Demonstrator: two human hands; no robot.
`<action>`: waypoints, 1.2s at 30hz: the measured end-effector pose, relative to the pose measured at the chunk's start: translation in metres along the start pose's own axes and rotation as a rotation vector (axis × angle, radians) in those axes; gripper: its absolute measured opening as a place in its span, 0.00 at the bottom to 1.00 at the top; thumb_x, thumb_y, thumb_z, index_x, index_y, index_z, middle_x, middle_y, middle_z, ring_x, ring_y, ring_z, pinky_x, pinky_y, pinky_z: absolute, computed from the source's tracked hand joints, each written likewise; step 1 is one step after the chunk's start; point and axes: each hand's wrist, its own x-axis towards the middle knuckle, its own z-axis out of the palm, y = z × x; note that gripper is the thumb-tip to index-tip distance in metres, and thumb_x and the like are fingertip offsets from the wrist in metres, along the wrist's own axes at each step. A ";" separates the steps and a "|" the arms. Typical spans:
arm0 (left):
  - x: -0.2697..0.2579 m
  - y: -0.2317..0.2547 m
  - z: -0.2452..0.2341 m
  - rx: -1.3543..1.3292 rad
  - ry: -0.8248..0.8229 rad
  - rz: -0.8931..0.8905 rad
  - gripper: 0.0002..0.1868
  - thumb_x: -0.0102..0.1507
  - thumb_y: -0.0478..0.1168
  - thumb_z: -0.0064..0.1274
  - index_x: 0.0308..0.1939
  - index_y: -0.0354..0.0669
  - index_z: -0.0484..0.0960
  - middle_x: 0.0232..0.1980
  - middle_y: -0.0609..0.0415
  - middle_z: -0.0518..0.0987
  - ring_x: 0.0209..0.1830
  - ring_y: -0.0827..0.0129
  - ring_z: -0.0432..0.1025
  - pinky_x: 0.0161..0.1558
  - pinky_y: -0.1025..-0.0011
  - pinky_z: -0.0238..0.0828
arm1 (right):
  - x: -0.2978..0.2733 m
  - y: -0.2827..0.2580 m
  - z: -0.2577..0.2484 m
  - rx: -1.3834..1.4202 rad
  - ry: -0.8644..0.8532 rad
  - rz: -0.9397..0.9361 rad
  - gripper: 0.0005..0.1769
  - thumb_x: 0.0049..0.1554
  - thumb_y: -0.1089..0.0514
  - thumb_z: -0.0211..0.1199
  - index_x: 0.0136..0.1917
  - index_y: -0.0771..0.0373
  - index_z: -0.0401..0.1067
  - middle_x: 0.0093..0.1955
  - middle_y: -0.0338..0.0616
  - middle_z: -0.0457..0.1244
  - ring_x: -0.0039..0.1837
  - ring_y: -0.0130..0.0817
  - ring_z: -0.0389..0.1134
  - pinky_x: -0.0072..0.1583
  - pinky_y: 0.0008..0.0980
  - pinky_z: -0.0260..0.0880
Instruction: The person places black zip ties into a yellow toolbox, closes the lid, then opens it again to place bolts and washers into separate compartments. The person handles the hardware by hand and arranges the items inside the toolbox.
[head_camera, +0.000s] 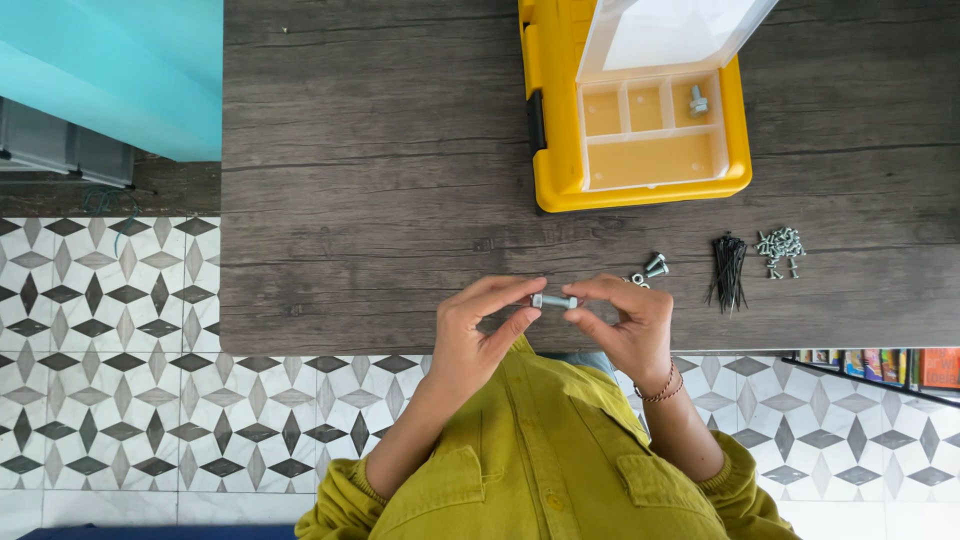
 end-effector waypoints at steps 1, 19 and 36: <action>-0.001 0.001 0.001 0.005 0.001 0.005 0.16 0.62 0.34 0.63 0.55 0.43 0.86 0.49 0.52 0.85 0.44 0.70 0.81 0.47 0.74 0.78 | -0.002 0.002 0.000 0.031 -0.003 0.050 0.14 0.52 0.63 0.74 0.51 0.69 0.79 0.43 0.45 0.71 0.45 0.30 0.70 0.48 0.28 0.70; -0.010 0.000 0.022 -0.077 -0.028 0.029 0.13 0.63 0.33 0.62 0.53 0.41 0.85 0.53 0.50 0.85 0.49 0.68 0.82 0.53 0.71 0.79 | -0.025 0.019 0.008 0.194 0.075 0.301 0.25 0.70 0.45 0.48 0.45 0.67 0.71 0.41 0.38 0.63 0.38 0.18 0.62 0.38 0.20 0.63; -0.001 0.002 0.047 -0.110 -0.044 0.065 0.14 0.63 0.33 0.62 0.53 0.40 0.85 0.53 0.50 0.85 0.47 0.68 0.81 0.51 0.72 0.78 | -0.029 0.016 -0.039 0.052 -0.013 0.058 0.22 0.68 0.47 0.60 0.48 0.70 0.76 0.40 0.44 0.71 0.41 0.30 0.73 0.47 0.28 0.75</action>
